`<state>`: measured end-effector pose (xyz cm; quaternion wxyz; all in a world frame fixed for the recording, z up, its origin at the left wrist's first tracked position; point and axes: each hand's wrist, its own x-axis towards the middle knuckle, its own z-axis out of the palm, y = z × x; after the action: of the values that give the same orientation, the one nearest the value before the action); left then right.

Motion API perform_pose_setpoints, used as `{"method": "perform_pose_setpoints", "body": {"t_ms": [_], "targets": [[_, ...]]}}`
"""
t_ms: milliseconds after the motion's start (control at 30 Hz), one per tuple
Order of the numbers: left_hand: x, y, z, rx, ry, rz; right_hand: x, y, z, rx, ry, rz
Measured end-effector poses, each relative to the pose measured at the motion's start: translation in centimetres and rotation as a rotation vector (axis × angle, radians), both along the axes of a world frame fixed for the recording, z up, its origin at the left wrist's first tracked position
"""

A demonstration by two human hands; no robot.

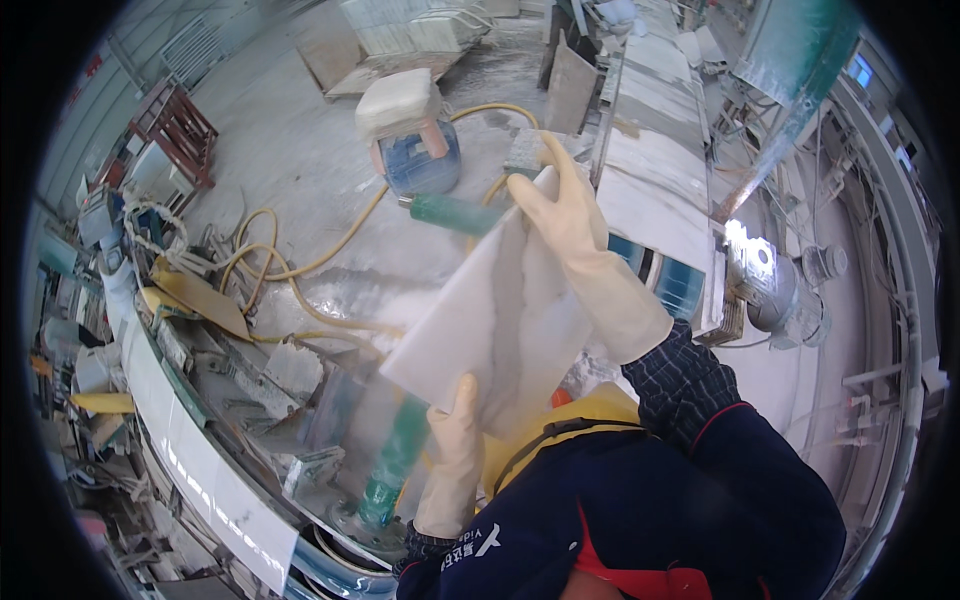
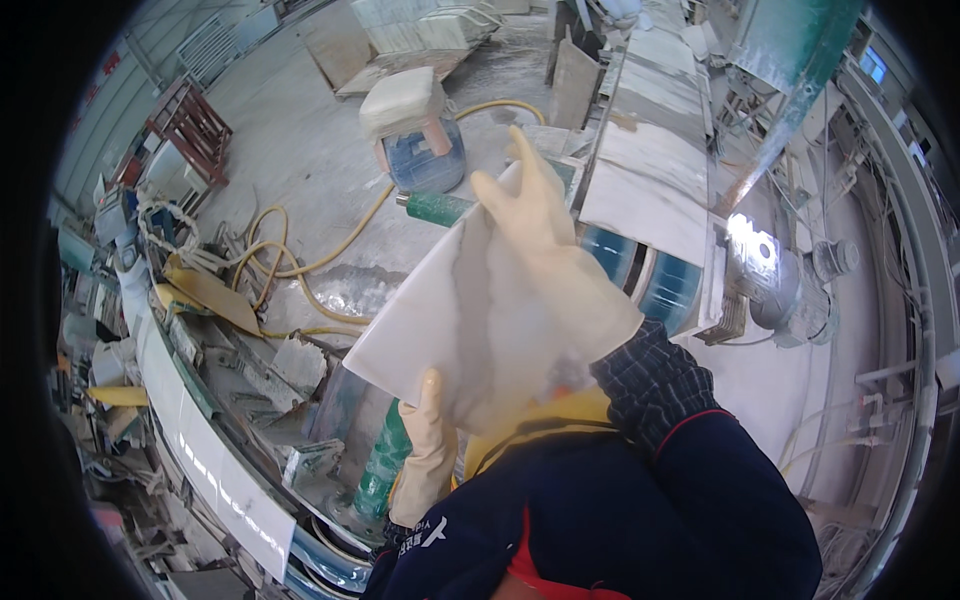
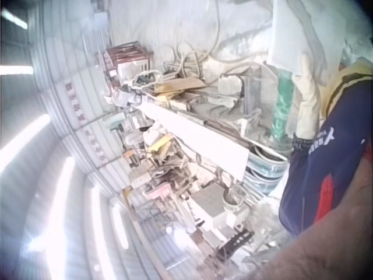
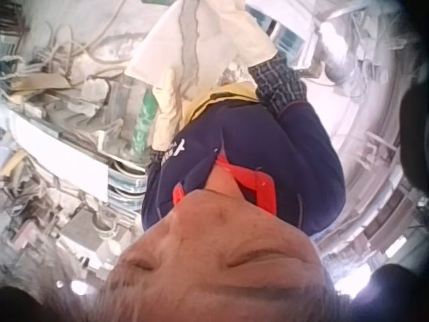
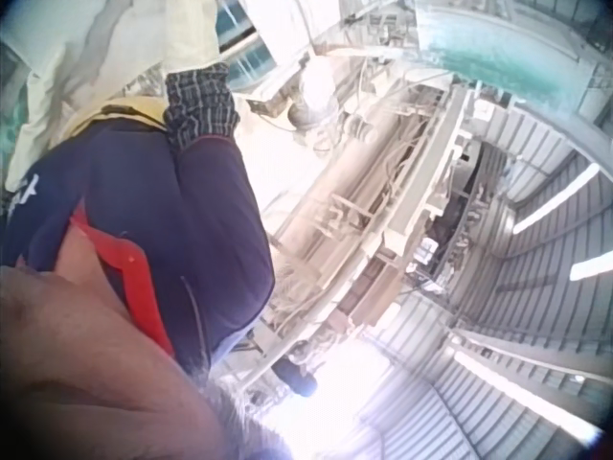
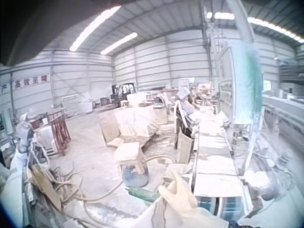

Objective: The person repeatedly picks up white rectangular tiles, places them on a conveyor-fed polishing machine, and wipes the surface with gloved hands. The person handles each tile one at a time, moving it to and from the machine throughout the clip.

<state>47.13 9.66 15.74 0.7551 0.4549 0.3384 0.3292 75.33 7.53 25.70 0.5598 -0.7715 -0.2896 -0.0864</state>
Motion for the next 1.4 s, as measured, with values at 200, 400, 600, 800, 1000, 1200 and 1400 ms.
{"method": "perform_pose_setpoints", "body": {"t_ms": [200, 400, 600, 800, 1000, 1200, 1400], "targets": [[1.0, 0.9, 0.0, 0.014, 0.04, -0.098, 4.7, -3.0, -0.9, 0.15, 0.396, 0.069], [3.2, 0.6, 2.5, -0.073, 0.02, -0.261, 7.1, -12.5, -7.1, 0.357, 0.647, 0.157], [6.8, 0.8, 4.9, -0.242, 0.15, -0.503, -2.1, -25.2, -16.2, 0.023, 0.899, 0.017], [15.9, 1.3, 1.4, -0.154, 0.298, -0.788, -6.3, -28.7, -22.5, 0.056, 0.883, -0.47], [21.3, -0.8, -5.1, -0.094, 0.382, -0.782, -7.9, -31.0, -20.6, 0.135, 1.034, -0.547], [24.4, -1.7, -9.6, -0.064, 0.324, -0.814, -7.0, -32.6, -20.6, 0.119, 1.107, -0.545], [26.2, -0.9, -10.5, -0.077, 0.359, -0.843, -3.7, -33.4, -24.7, 0.234, 1.149, -0.458]]}}
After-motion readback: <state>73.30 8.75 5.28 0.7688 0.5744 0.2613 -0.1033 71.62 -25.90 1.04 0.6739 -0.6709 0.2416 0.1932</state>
